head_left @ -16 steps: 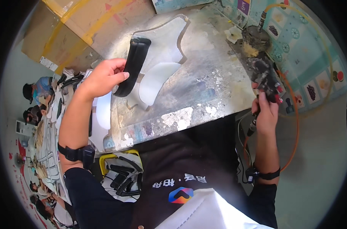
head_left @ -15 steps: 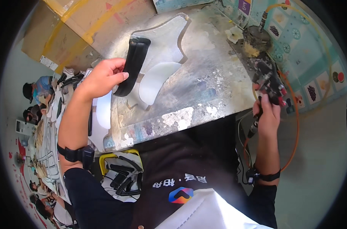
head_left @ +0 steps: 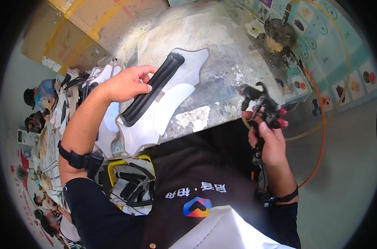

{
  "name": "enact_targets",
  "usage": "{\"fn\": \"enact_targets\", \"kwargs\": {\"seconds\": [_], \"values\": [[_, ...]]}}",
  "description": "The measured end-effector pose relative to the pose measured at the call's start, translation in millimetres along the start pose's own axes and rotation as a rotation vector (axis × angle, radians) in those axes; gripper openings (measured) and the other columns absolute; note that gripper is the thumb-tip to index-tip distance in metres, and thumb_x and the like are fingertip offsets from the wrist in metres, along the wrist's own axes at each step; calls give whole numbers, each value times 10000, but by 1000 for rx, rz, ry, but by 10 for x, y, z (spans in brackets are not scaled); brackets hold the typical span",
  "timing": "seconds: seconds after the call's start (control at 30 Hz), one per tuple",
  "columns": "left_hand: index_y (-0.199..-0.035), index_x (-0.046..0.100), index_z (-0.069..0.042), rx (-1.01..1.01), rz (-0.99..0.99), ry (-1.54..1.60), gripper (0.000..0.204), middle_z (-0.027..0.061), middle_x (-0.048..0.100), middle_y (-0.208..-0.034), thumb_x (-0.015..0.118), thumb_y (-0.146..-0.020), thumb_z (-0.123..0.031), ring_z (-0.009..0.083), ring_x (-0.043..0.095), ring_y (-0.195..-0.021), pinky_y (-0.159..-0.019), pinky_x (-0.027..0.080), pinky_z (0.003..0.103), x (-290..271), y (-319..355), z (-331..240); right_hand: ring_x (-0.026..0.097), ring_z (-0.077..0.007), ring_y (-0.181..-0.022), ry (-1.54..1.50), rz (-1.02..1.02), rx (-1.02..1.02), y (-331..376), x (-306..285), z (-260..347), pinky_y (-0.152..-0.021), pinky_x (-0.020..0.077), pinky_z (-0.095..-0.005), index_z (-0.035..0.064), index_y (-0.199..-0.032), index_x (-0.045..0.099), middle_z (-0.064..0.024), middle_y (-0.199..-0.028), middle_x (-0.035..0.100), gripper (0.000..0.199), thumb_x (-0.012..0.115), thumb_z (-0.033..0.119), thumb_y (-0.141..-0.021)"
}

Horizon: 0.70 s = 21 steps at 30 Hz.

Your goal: Apply adhesive to white shoe upper components using a handheld spray gun at a factory workstation.

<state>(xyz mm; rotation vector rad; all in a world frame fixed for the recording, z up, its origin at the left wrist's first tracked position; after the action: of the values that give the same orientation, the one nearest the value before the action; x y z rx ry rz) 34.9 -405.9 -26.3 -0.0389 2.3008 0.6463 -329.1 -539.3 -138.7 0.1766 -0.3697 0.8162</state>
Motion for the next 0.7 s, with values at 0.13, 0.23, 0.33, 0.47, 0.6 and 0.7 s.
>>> {"fn": "enact_targets", "kwargs": {"seconds": [0.13,0.23,0.33,0.47,0.6,0.7], "values": [[-1435,528,-85,111,-68,52,574,42,675,-919,604,-868,-29,135,623,-812,-740,514,301,-16,10,42,467,-53,-650,42,210,88,-50,256,-91,-579,363,-227,11,-1339,523,16,-811,547,345,512,169,-1032],[-1415,540,-83,48,-101,-97,565,82,687,-887,605,-857,-25,166,636,-789,-737,520,317,-41,-45,50,546,-155,-997,319,286,129,-126,451,-117,-882,424,-293,0,-1395,473,-79,-1099,596,412,537,139,-1013],[-1396,546,-74,-12,-114,-253,555,105,677,-831,608,-847,-26,188,643,-765,-732,523,330,-46,-157,124,582,-180,-1049,437,290,123,-229,601,-74,-937,458,-305,-5,-1397,466,-100,-1132,621,424,546,140,-1007],[-1372,556,-65,-49,-104,-277,533,115,673,-820,617,-843,-33,208,641,-752,-722,519,346,-41,-254,280,546,-165,-846,400,321,194,-365,651,26,-794,470,-328,-8,-1317,500,-63,-919,588,363,542,192,-1017],[-1360,561,-61,-16,-111,-263,516,109,672,-815,624,-848,-41,209,637,-747,-715,514,350,-33,-270,339,525,-155,-758,427,293,225,-443,639,48,-717,469,-336,0,-1244,520,-56,-836,569,304,532,207,-1023],[-1363,558,-60,-24,-104,-256,516,108,666,-816,628,-852,-46,209,635,-753,-716,513,351,-31,-269,359,524,-145,-722,434,233,224,-488,650,19,-672,461,-334,-2,-1187,537,-41,-799,561,267,529,209,-1024]]}}
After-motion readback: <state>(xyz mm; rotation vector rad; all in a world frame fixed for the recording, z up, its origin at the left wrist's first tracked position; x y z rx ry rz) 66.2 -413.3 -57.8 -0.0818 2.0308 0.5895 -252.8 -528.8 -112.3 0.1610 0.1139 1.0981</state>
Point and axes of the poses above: each hand's wrist, its own y-axis away from the middle knuckle, its own x-axis out of the palm, z = x × y, the point moved 4 cm from there along -y, towards the middle knuckle
